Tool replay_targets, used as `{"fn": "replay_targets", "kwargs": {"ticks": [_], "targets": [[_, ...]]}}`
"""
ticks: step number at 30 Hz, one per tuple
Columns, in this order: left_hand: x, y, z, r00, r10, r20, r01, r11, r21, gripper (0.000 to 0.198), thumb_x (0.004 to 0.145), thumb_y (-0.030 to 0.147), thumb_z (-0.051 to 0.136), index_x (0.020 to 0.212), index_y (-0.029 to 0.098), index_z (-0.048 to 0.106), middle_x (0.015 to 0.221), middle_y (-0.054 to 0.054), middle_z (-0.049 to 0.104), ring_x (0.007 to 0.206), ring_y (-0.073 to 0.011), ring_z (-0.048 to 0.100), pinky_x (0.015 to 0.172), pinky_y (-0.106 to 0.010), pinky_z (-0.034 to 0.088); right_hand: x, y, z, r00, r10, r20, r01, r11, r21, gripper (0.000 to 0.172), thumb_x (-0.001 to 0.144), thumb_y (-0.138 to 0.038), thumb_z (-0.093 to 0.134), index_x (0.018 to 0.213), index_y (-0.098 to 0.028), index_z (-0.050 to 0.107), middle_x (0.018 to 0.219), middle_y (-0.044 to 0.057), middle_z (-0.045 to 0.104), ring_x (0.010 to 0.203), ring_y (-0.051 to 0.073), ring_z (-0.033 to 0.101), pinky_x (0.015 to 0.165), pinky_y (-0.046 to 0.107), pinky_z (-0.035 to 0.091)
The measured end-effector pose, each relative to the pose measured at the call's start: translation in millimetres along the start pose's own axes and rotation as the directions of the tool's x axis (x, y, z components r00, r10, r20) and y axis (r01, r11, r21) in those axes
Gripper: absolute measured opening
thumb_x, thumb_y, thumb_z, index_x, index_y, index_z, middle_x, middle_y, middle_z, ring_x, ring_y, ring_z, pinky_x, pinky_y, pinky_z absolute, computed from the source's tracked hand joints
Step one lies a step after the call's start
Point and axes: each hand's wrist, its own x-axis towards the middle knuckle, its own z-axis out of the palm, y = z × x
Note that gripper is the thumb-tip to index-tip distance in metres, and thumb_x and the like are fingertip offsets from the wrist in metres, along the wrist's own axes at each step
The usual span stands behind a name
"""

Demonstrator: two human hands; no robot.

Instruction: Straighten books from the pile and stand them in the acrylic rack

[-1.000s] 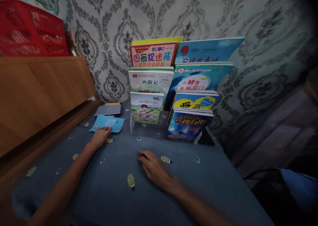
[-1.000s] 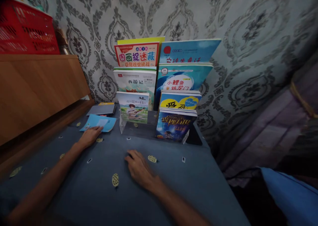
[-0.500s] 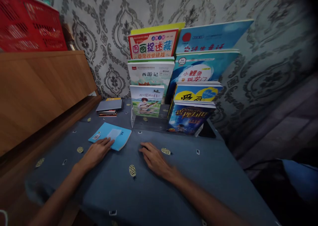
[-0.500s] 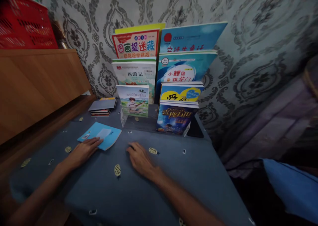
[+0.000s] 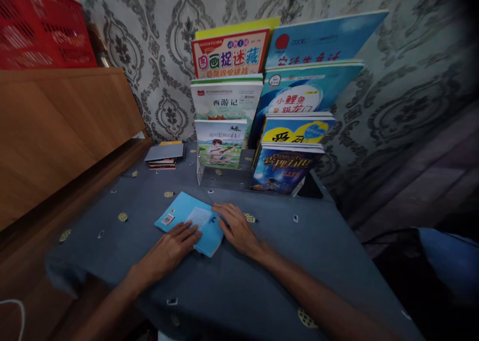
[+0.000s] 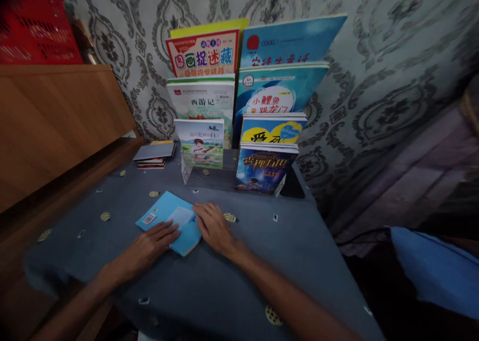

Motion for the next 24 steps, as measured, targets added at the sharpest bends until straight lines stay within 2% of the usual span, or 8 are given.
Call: {"fn": "replay_targets", "kwargs": {"ticks": [6, 10, 12, 15, 17, 20, 24], "targets": [[21.1, 31.4, 5.1, 0.984, 0.178, -0.005, -0.177, 0.973, -0.146, 0.039, 0.104, 0.026, 0.044, 0.143, 0.022, 0.051, 0.145, -0.012, 0.058, 0.141, -0.0232, 0.048, 0.117, -0.046, 0.042, -21.6, 11.5, -6.0, 0.998, -0.002, 0.062, 0.003, 1.000, -0.024, 0.031, 0.100, -0.020, 0.045, 0.125, -0.021, 0.064, 0.123, 0.012, 0.069, 0.115, 0.026, 0.063, 0.097, 0.048, 0.053], [36.0, 27.7, 2.8, 0.965, 0.260, 0.041, -0.239, 0.932, -0.273, 0.040, 0.106, 0.027, 0.041, 0.145, 0.023, 0.050, 0.149, -0.012, 0.054, 0.142, -0.0200, 0.046, 0.121, -0.046, 0.034, -41.4, 18.3, -14.7, 0.995, 0.016, 0.101, -0.007, 0.996, -0.094, 0.030, 0.100, -0.021, 0.046, 0.123, -0.019, 0.065, 0.129, 0.014, 0.066, 0.119, 0.027, 0.062, 0.101, 0.051, 0.053], [41.8, 19.9, 1.3, 0.956, 0.288, 0.055, -0.249, 0.896, -0.367, 0.043, 0.104, 0.035, 0.047, 0.145, 0.024, 0.050, 0.150, -0.012, 0.054, 0.144, -0.0203, 0.044, 0.123, -0.047, 0.029, -51.0, 16.4, -19.2, 0.995, 0.040, 0.091, -0.028, 0.992, -0.125, 0.032, 0.100, -0.022, 0.046, 0.126, -0.019, 0.064, 0.133, 0.014, 0.064, 0.123, 0.028, 0.060, 0.105, 0.051, 0.051], [49.8, 8.8, 1.5, 0.956, 0.287, 0.055, -0.222, 0.836, -0.501, 0.054, 0.091, 0.055, 0.062, 0.136, 0.025, 0.060, 0.146, -0.010, 0.058, 0.145, -0.0239, 0.043, 0.124, -0.050, 0.024, -63.3, 7.8, -23.3, 0.996, 0.075, 0.042, -0.068, 0.985, -0.157, 0.034, 0.100, -0.021, 0.045, 0.128, -0.019, 0.063, 0.134, 0.015, 0.063, 0.126, 0.028, 0.059, 0.107, 0.052, 0.051], [55.9, 5.5, 2.9, 0.962, 0.265, 0.067, -0.188, 0.819, -0.542, 0.055, 0.088, 0.060, 0.063, 0.131, 0.026, 0.064, 0.143, -0.009, 0.060, 0.145, -0.0255, 0.042, 0.124, -0.051, 0.023, -69.5, 1.0, -23.9, 0.995, 0.098, 0.015, -0.094, 0.981, -0.169, 0.035, 0.099, -0.020, 0.044, 0.129, -0.017, 0.063, 0.133, 0.017, 0.063, 0.127, 0.029, 0.058, 0.106, 0.052, 0.052], [66.7, 7.0, 5.5, 0.973, 0.217, 0.076, -0.147, 0.842, -0.519, 0.050, 0.096, 0.055, 0.056, 0.136, 0.026, 0.061, 0.147, -0.009, 0.057, 0.146, -0.0244, 0.041, 0.124, -0.050, 0.022, -77.2, -7.8, -22.7, 0.991, 0.136, 0.007, -0.132, 0.974, -0.183, 0.038, 0.098, -0.020, 0.045, 0.132, -0.016, 0.062, 0.136, 0.017, 0.062, 0.128, 0.029, 0.058, 0.105, 0.051, 0.053], [81.8, 10.8, 8.5, 0.979, 0.201, 0.019, -0.170, 0.871, -0.461, 0.045, 0.101, 0.048, 0.047, 0.138, 0.024, 0.058, 0.147, -0.010, 0.057, 0.145, -0.0224, 0.042, 0.124, -0.050, 0.025, -89.6, -17.7, -19.4, 0.976, 0.218, 0.032, -0.206, 0.955, -0.214, 0.044, 0.097, -0.021, 0.047, 0.139, -0.018, 0.058, 0.144, 0.017, 0.057, 0.133, 0.031, 0.054, 0.106, 0.052, 0.052]]}}
